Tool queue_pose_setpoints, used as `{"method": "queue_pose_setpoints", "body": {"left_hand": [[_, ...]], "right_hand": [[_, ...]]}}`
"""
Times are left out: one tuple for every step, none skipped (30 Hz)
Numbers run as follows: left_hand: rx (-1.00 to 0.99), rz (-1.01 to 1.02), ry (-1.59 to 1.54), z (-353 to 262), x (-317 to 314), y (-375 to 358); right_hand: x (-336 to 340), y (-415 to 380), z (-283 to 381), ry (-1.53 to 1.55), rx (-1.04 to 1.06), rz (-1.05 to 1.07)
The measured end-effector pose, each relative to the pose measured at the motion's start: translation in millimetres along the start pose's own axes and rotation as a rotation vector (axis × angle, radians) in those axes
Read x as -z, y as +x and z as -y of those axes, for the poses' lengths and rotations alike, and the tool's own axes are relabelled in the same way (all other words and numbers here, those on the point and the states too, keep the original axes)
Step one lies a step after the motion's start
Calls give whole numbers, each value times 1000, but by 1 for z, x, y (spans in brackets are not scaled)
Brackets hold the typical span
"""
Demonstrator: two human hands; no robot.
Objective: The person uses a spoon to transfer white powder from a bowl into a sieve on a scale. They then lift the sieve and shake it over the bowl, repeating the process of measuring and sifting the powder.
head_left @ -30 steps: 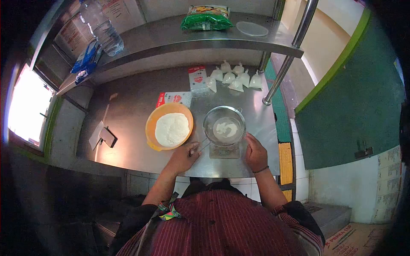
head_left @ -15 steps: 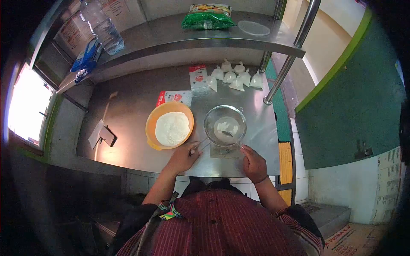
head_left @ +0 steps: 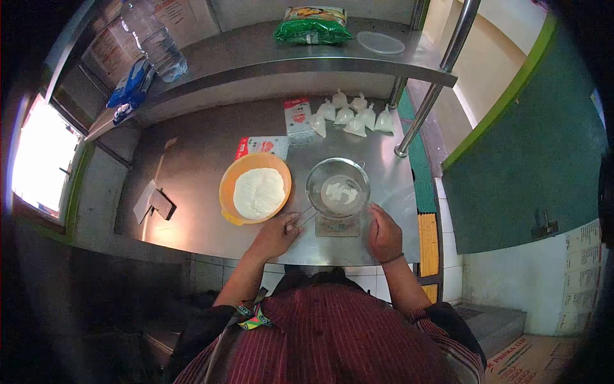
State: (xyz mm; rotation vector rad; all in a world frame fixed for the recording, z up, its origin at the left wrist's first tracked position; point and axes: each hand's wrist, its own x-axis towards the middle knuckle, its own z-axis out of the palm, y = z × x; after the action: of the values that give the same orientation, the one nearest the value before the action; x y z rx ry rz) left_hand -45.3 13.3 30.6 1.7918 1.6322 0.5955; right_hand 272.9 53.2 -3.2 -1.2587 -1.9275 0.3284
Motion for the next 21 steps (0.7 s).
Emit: {"method": "queue_pose_setpoints", "body": {"left_hand": [[2, 0, -1, 2, -1, 0], [-11, -3, 1, 5, -2, 1], [-24, -5, 3, 4, -2, 1], [-24, -5, 2, 3, -2, 0], [-4, -12, -20, 1, -1, -1], [17, -20, -41, -2, 0, -1], [18, -19, -41, -4, 1, -2], [3, -10, -37, -5, 3, -1], [-12, 0, -33, -5, 3, -1], [-13, 2, -33, -3, 1, -1], [-44, -20, -40, 2, -2, 0], [-75, -42, -48, 3, -3, 0], [-76, -44, -48, 4, -4, 1], [-65, -43, -41, 6, -5, 0], [-55, -42, -35, 7, -6, 0], [-55, -44, -35, 8, -6, 0], [-67, -54, -45, 8, -7, 0], [-79, -65, -55, 6, -7, 0], [-80, -65, -54, 4, -6, 0], [-39, -39, -42, 2, -4, -1], [4, -12, -30, 0, -2, -1]], "right_hand": [[-2, -5, -1, 0, 1, 2], [-4, -10, -1, 2, -7, 32], [-4, -14, 1, 3, -14, 62], [-5, -18, 3, 3, -14, 62], [-5, -21, 5, 8, 2, 47], [-5, -22, 8, 14, 18, 31], [-4, -22, 9, 15, 18, 32], [-2, -23, 11, 18, 28, 36], [-1, -23, 12, 20, 38, 39], [0, -23, 12, 19, 37, 38], [1, -23, 11, 20, 55, 67], [2, -22, 10, 20, 74, 96], [2, -20, 9, 20, 75, 95], [2, -18, 8, 5, 52, 109], [2, -15, 7, -10, 30, 124], [2, -12, 6, -10, 32, 123], [0, -9, 3, -24, 29, 93], [0, -5, 2, -38, 27, 64], [-1, -2, 0, -38, 27, 62], [-2, 2, -1, -31, 28, 23], [-2, 5, -2, -25, 29, -16]]}}
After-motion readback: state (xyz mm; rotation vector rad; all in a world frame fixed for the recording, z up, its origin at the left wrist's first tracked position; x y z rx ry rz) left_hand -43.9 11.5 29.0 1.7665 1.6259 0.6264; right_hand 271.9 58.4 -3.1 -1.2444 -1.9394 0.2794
